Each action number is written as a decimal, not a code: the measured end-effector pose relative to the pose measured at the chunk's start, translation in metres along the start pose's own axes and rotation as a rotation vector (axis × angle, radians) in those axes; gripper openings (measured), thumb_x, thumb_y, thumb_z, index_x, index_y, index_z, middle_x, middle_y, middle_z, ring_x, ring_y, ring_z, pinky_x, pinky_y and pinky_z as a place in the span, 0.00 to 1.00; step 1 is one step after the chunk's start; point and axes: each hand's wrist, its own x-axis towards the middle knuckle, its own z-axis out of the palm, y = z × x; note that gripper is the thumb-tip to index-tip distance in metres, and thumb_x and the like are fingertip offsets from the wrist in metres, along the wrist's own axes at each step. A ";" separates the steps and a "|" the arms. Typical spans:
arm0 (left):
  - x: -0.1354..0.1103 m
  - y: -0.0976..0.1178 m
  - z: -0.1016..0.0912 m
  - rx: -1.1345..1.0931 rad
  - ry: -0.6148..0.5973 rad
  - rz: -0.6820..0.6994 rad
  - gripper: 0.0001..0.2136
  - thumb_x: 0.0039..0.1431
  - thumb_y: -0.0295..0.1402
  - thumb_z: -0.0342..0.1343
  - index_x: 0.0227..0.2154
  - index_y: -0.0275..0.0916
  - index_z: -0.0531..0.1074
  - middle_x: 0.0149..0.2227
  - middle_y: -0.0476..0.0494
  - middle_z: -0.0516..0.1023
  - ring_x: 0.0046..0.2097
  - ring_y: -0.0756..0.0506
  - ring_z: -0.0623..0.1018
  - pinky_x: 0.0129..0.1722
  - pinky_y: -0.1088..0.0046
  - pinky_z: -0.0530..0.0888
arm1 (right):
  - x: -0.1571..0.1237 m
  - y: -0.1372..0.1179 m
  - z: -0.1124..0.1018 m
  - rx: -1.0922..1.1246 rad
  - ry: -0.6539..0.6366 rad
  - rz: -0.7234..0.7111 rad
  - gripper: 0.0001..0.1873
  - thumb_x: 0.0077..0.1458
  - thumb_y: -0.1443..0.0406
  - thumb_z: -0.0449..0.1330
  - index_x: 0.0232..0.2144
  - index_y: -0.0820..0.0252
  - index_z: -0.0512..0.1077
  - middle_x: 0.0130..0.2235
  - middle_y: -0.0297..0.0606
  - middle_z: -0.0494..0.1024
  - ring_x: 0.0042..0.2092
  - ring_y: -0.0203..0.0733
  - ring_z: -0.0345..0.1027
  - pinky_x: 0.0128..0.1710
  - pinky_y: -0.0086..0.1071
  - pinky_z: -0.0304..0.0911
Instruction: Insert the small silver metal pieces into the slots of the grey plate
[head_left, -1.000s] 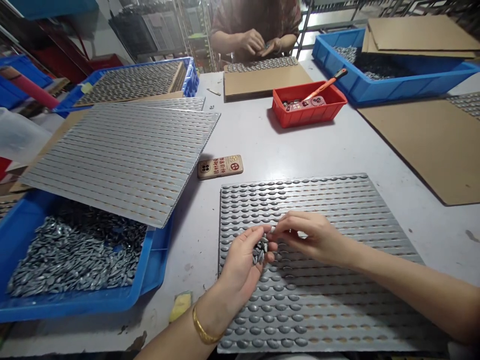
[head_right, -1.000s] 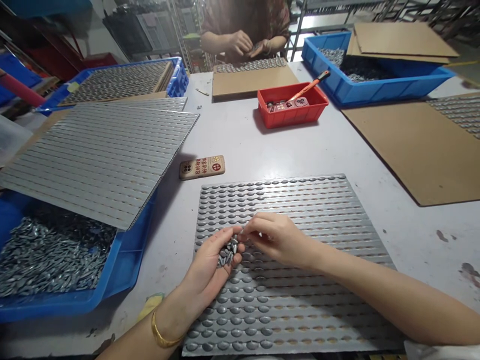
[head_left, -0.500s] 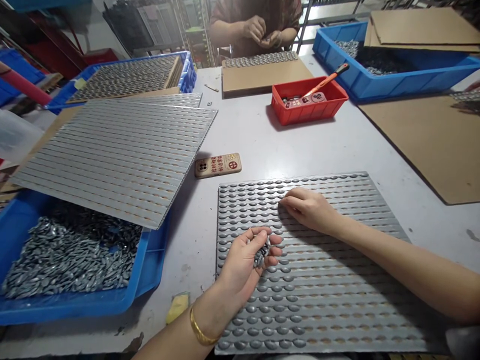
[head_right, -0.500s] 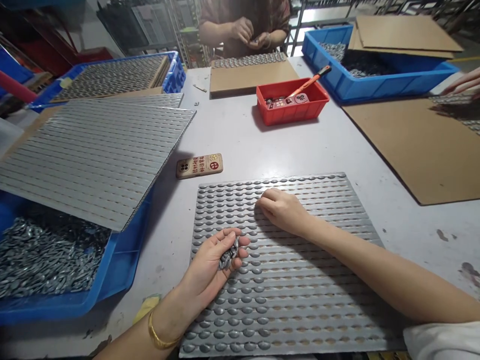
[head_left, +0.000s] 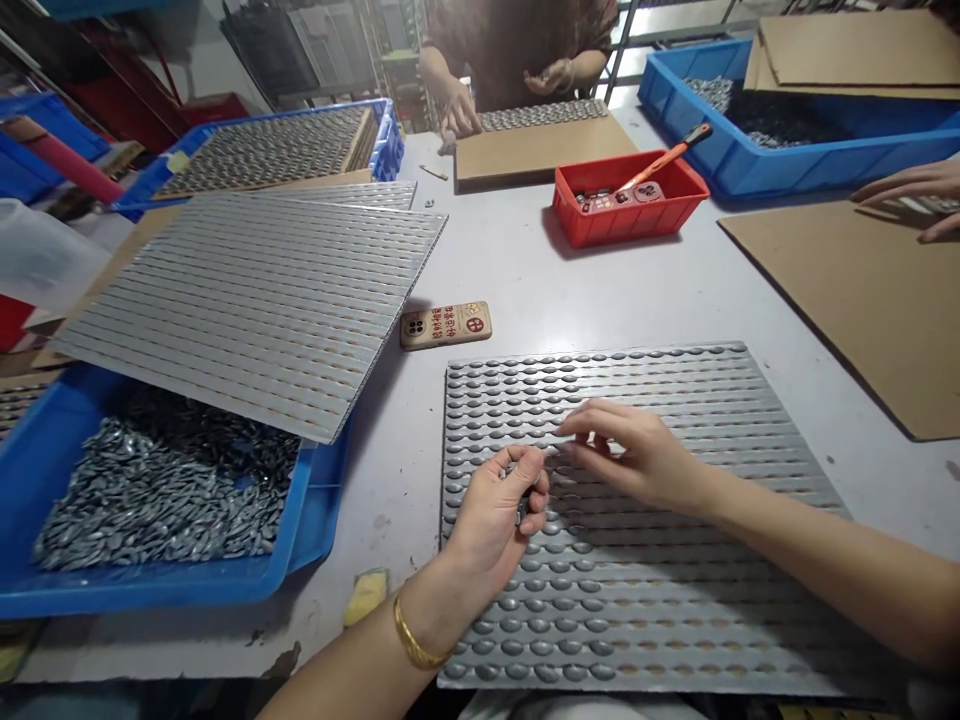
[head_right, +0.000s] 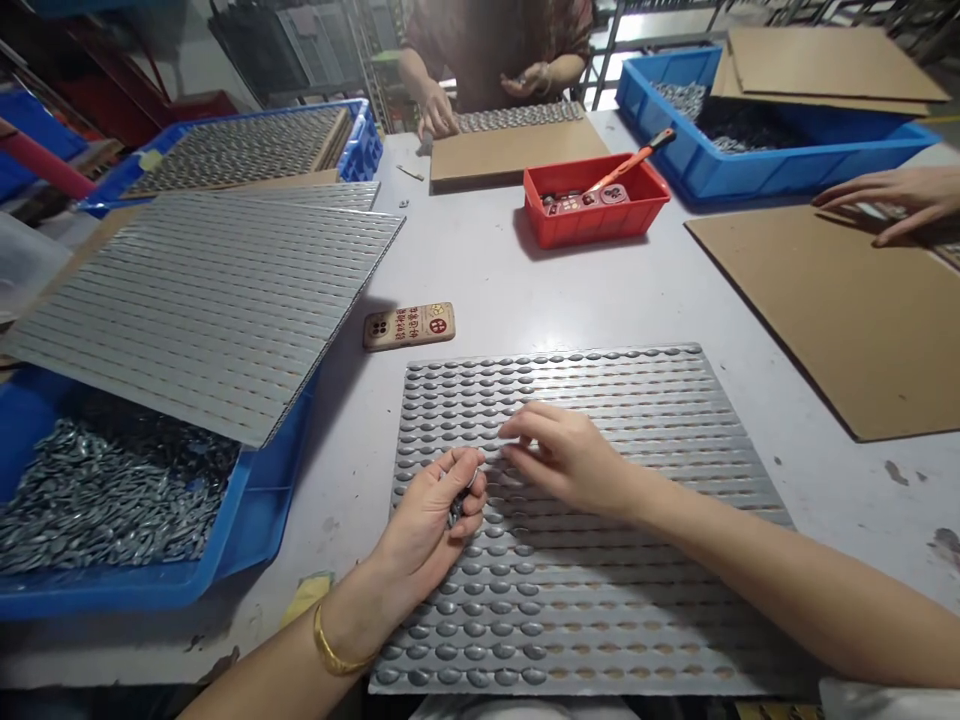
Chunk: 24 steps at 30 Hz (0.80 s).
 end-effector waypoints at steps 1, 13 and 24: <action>0.000 -0.001 0.000 0.001 0.009 0.009 0.15 0.49 0.39 0.67 0.30 0.36 0.68 0.26 0.52 0.68 0.23 0.57 0.65 0.17 0.85 0.55 | -0.001 -0.010 0.002 0.066 -0.016 0.010 0.05 0.62 0.65 0.55 0.40 0.58 0.70 0.35 0.39 0.74 0.31 0.36 0.66 0.28 0.29 0.64; -0.001 -0.004 -0.001 0.032 0.003 0.007 0.16 0.53 0.44 0.63 0.29 0.37 0.65 0.21 0.55 0.62 0.19 0.58 0.58 0.15 0.85 0.48 | 0.002 -0.033 0.015 0.041 -0.010 -0.268 0.12 0.59 0.73 0.55 0.45 0.60 0.70 0.41 0.45 0.73 0.41 0.42 0.66 0.38 0.35 0.66; -0.001 -0.013 0.001 0.021 0.053 -0.046 0.18 0.54 0.47 0.61 0.28 0.38 0.62 0.19 0.55 0.62 0.18 0.58 0.58 0.15 0.85 0.48 | -0.002 -0.037 0.017 0.292 -0.083 0.000 0.04 0.61 0.69 0.56 0.36 0.60 0.71 0.33 0.37 0.72 0.33 0.35 0.65 0.32 0.29 0.62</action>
